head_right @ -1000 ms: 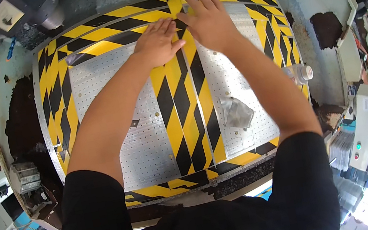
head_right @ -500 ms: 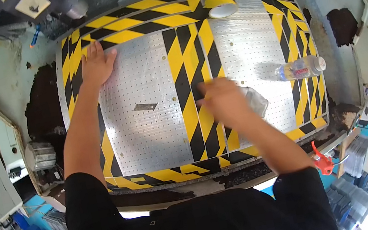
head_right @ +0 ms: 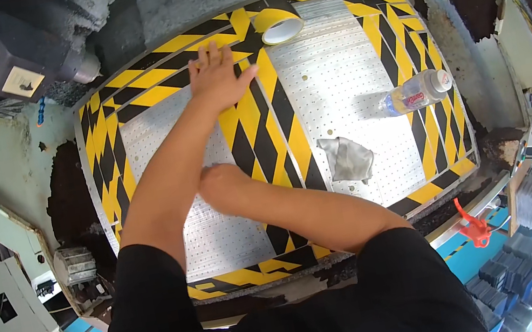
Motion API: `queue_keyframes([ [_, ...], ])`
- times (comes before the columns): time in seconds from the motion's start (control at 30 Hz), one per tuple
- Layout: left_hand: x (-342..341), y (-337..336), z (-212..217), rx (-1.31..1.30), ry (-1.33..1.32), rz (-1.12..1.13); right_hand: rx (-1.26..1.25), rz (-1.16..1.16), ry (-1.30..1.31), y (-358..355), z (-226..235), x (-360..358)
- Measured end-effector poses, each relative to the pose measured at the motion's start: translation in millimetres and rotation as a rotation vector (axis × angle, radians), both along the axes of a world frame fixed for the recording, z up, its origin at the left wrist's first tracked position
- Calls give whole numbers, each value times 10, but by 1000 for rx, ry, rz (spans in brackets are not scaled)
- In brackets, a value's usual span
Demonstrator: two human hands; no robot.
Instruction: The person uses a blade to remove tape from a machine bed, cleans the surface with a cloth and liquid, and applies new hazard tape. They also use an air nozzle to blow away debris during the process.
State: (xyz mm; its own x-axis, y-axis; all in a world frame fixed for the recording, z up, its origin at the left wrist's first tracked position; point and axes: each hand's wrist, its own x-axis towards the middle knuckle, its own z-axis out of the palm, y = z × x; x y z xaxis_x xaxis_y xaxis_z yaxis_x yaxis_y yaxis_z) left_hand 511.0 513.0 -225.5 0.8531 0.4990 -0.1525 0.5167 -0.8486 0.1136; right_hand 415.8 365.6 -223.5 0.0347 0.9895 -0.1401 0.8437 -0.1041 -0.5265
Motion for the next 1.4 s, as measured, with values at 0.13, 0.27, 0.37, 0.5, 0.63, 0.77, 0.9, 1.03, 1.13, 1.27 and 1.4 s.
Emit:
queue_keyframes([
  [0.13, 341, -139, 6, -5, -9, 33, 133, -40, 98, -549, -6, 558],
  [0.27, 111, -82, -20, 35, 0, -39, 89, -608, 65, -825, 445, 1278],
  [0.37, -29, -67, 67, 17, 13, -114, 150, -761, 25, -584, 353, 1586],
  [0.5, -304, 85, 93, -37, 52, -217, 402, -739, -151, 79, -51, 1775],
  [0.63, -1032, 555, -109, 93, -34, -165, 453, -700, -247, 405, -238, 1898],
  [0.77, -1804, 926, -214, 160, -82, -14, 395, -687, -250, 465, -232, 1900],
  [0.9, -1842, 872, -223, 239, -61, 53, 347, -701, -280, 508, -241, 1897],
  [1.03, -1870, 887, -206, 248, -48, 56, 331, -680, -280, 561, -196, 1898],
  [1.13, -1852, 870, -200, 235, -31, 67, 289, -682, -301, 592, -166, 1914],
  [1.27, -1851, 875, -196, 230, -30, 73, 304, -663, -333, 591, -170, 1910],
  [1.4, -1851, 865, -210, 221, -34, 75, 313, -676, -317, 570, -184, 1880],
])
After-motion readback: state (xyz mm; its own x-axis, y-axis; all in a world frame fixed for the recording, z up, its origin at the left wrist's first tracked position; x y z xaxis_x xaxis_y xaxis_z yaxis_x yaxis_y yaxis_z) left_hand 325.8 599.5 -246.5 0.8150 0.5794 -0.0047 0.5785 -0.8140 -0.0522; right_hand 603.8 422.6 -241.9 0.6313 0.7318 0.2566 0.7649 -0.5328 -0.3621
